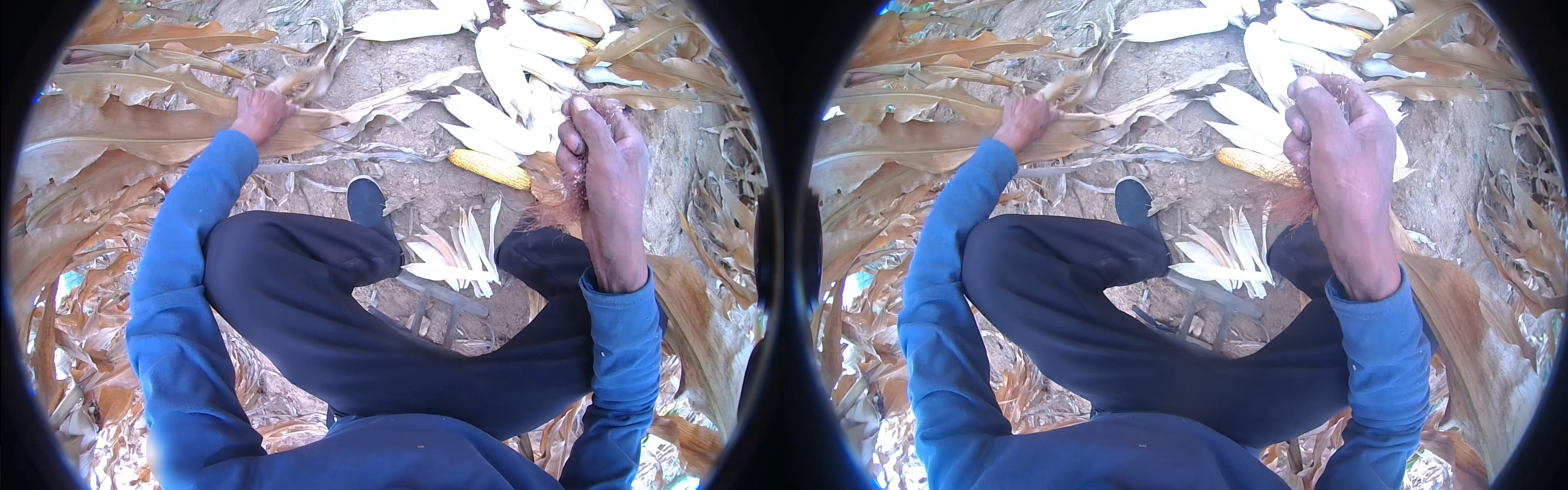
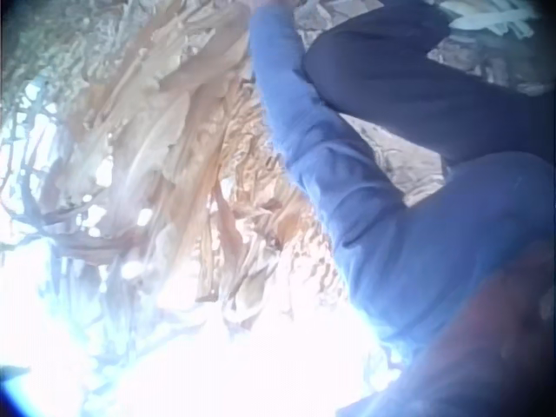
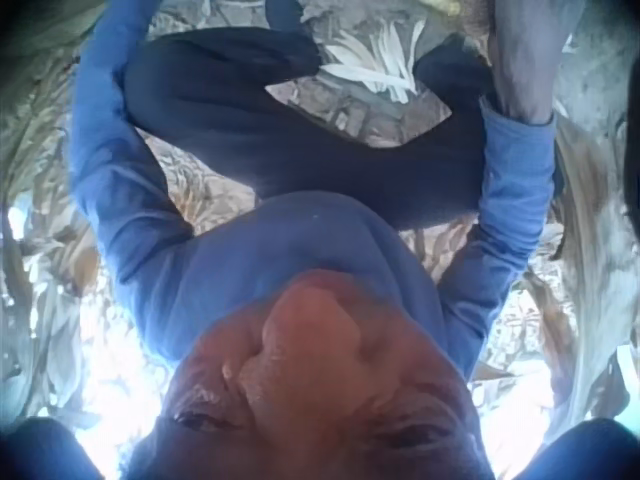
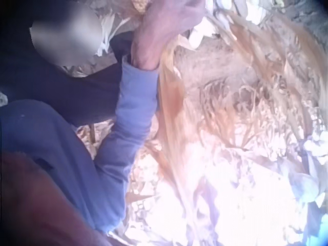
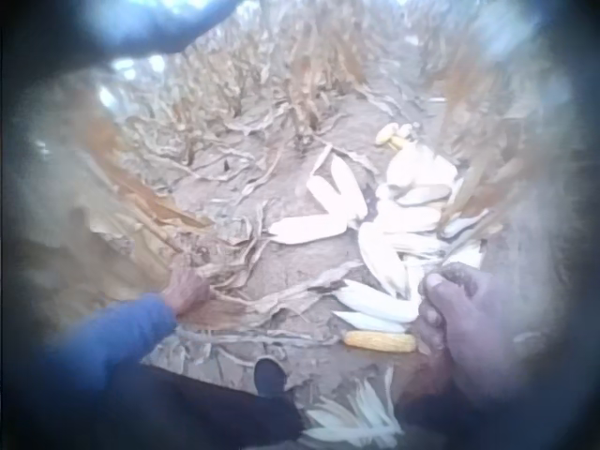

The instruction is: The person shucks corn cobs by hand, peeling back the husks and removing the silk to reveal the kernels. The person handles multiple corn cobs one at a time, discarding the husks and silk onto the ground.

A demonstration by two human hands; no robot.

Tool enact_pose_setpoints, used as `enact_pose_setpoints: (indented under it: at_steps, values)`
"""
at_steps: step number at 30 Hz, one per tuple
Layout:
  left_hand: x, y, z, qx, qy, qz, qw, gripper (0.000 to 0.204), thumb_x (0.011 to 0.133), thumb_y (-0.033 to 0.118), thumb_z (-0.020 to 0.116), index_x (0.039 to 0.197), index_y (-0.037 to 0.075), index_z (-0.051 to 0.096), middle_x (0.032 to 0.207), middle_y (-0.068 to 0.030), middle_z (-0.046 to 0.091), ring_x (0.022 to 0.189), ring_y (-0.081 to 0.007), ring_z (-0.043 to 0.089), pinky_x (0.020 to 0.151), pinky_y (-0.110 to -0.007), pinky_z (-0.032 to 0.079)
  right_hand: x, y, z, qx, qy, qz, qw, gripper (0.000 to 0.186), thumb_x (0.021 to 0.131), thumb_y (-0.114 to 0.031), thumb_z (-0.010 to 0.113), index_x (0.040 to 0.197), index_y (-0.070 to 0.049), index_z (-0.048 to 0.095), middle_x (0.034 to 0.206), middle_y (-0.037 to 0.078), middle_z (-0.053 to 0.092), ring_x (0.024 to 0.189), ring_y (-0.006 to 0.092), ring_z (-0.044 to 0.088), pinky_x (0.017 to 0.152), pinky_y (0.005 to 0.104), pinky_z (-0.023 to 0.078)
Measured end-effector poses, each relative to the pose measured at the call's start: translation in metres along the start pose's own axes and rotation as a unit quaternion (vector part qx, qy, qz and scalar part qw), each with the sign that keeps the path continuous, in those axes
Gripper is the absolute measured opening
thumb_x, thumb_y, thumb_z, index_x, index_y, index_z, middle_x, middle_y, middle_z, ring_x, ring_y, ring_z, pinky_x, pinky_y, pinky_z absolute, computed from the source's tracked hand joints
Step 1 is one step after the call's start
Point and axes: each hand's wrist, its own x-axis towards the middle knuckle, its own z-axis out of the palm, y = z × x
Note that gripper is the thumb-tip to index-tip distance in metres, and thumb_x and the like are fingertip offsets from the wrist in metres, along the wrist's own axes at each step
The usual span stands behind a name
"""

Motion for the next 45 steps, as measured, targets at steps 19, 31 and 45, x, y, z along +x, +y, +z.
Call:
enact_pose_setpoints:
  at_steps: [19,31,45]
  values:
    - [-0.132,-0.123,0.226,-0.851,-0.328,-0.101,0.398,0.026,0.096,0.021,0.056,0.112,0.001,0.057,0.089,-0.0093,0.063,0.073,-0.0137,0.063,0.057,-0.027,0.054,-0.002,0.031,0.025,-0.030,-0.046,0.049,0.997,0.027,0.093,-0.017,0.060,0.104,0.007,0.056,0.072,0.001,0.051,0.059,0.0040,0.044,0.049,0.0181,0.035]
    - [-0.134,-0.075,0.147,-0.572,-0.361,-0.189,0.712,0.023,0.098,0.017,0.054,0.115,0.003,0.058,0.101,-0.0105,0.065,0.088,-0.0169,0.064,0.071,-0.032,0.056,-0.015,0.011,0.003,-0.008,-0.085,0.022,0.996,0.024,0.094,-0.017,0.060,0.103,0.005,0.058,0.070,-0.001,0.049,0.058,0.0038,0.042,0.050,0.0172,0.032]
    - [-0.279,0.047,0.083,-0.744,0.222,-0.202,0.598,0.025,0.099,0.016,0.051,0.116,0.000,0.060,0.102,-0.0134,0.066,0.087,-0.0168,0.066,0.073,-0.031,0.058,-0.002,0.020,-0.001,0.028,-0.022,0.018,0.999,0.020,0.093,-0.018,0.058,0.099,0.001,0.058,0.075,0.001,0.054,0.065,0.0079,0.052,0.057,0.0200,0.041]
